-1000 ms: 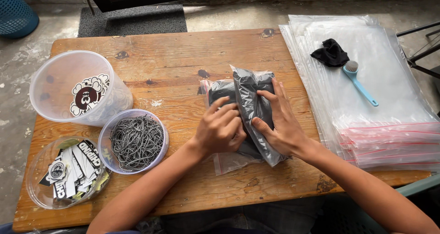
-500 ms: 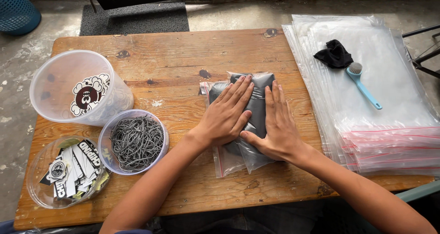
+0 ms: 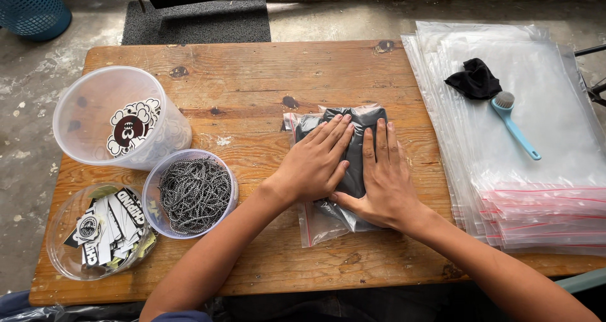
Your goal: The person attaches a keychain to a small black bag, then wipes a clear plastic bag with a cloth. They place the bag inside the plastic bag, seal it, and press out the air before placing the packaged item into a green basket.
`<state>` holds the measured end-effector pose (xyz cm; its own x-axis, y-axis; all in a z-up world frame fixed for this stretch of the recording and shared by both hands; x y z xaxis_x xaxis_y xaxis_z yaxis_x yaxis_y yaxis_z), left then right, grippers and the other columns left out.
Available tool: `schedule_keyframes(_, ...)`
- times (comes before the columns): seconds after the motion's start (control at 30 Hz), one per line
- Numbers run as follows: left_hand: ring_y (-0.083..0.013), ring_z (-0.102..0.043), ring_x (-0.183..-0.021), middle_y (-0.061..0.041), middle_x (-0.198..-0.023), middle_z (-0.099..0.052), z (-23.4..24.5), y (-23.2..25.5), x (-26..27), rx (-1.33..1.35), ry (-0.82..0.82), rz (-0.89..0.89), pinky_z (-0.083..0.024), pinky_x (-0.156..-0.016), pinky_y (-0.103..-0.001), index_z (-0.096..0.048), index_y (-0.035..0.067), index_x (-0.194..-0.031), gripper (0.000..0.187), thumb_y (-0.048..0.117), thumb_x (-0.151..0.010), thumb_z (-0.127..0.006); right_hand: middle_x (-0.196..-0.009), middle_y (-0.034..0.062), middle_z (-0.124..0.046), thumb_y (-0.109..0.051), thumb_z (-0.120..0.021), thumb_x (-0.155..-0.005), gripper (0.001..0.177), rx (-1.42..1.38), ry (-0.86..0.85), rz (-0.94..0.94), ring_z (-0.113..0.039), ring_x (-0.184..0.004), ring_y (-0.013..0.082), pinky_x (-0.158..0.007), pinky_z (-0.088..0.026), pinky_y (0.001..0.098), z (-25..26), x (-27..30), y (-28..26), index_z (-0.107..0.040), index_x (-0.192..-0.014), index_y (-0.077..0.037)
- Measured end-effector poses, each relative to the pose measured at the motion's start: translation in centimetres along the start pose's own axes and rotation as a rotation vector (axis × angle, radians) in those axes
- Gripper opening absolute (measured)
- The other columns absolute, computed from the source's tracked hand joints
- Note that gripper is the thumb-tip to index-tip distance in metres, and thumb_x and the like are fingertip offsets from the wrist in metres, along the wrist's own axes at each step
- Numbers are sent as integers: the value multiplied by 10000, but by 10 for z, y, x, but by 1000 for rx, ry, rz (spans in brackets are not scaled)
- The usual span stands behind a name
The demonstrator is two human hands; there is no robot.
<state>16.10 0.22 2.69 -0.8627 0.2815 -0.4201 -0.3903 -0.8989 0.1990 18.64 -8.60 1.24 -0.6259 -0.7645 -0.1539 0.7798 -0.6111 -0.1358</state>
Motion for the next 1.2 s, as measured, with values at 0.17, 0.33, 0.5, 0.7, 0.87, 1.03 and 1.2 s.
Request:
schedule_keyframes(0.17, -355, -462, -1405, -229, -1448, -527, 4, 5, -22, -36, 49, 4, -319, -1166, -447, -477, -32, -1444, 631, 273, -891, -486, -1606, 362, -202, -895, -621, -631, 1380, 49, 3, -6, -170, -1516, 495, -1158, -292, 591, -4, -1, 0, -289, -1526, 102)
schedule_keyframes(0.33, -315, -411, -1459, -156, -1518, -496, -14, -1, -24, -33, 84, 21, -275, -1200, -427, -442, 35, -1500, 612, 246, -926, -472, -1601, 353, -232, -917, -606, -624, 1374, 75, 19, 4, -187, -1513, 491, -1167, -294, 567, -4, -1, 1, -329, -1511, 96)
schedule_keyframes(0.5, -290, -448, -1427, -151, -1476, -528, -19, -6, -19, -35, 50, 81, -274, -1198, -412, -444, 67, -1498, 601, 273, -934, -456, -1595, 340, -257, -915, -606, -627, 1370, 101, 36, 22, -202, -1512, 476, -1170, -287, 550, -4, 2, -2, -320, -1521, 83)
schedule_keyframes(0.7, -292, -393, -1460, -141, -1538, -455, -19, -5, -15, -15, 5, 86, -244, -1211, -419, -363, 93, -1554, 619, 259, -960, -419, -1597, 366, -220, -841, -536, -776, 1218, 124, 33, 16, -163, -1512, 506, -1163, -222, 635, 3, 14, -13, -305, -1516, 99)
schedule_keyframes(0.87, -284, -383, -1467, -140, -1549, -441, -20, -5, -14, -37, 3, 75, -240, -1211, -416, -362, 92, -1555, 618, 259, -963, -418, -1620, 382, -95, -794, -483, -860, 1133, 14, -74, 10, -32, -1517, 541, -1128, -161, 708, -8, 34, -21, -253, -1530, 91)
schedule_keyframes(1.03, -299, -375, -1476, -155, -1559, -433, -14, -4, -13, -45, 66, 68, -223, -1218, -421, -382, 71, -1544, 613, 259, -962, -421, -1582, 414, -148, -837, -435, -848, 1145, 140, -11, 82, -68, -1500, 582, -1096, -180, 740, 0, 38, -36, -259, -1544, 56)
schedule_keyframes(1.2, -371, -262, -1518, -155, -1598, -396, 5, -6, -6, -95, 108, 127, -101, -1216, -521, -459, 107, -1525, 604, 352, -973, -451, -1557, 427, -205, -864, -387, -855, 1125, 197, -22, 107, -101, -1488, 606, -1071, -224, 752, -4, 37, -38, -334, -1514, 46)
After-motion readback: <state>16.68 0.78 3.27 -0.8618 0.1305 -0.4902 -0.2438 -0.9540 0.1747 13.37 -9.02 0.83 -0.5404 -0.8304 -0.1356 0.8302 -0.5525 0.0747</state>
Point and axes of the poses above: each hand's wrist, its own x-axis away from the middle knuckle, its own z-axis out of the back of the hand, y = z × x, the point moved 10 cm from there along -x, towards the middle knuckle
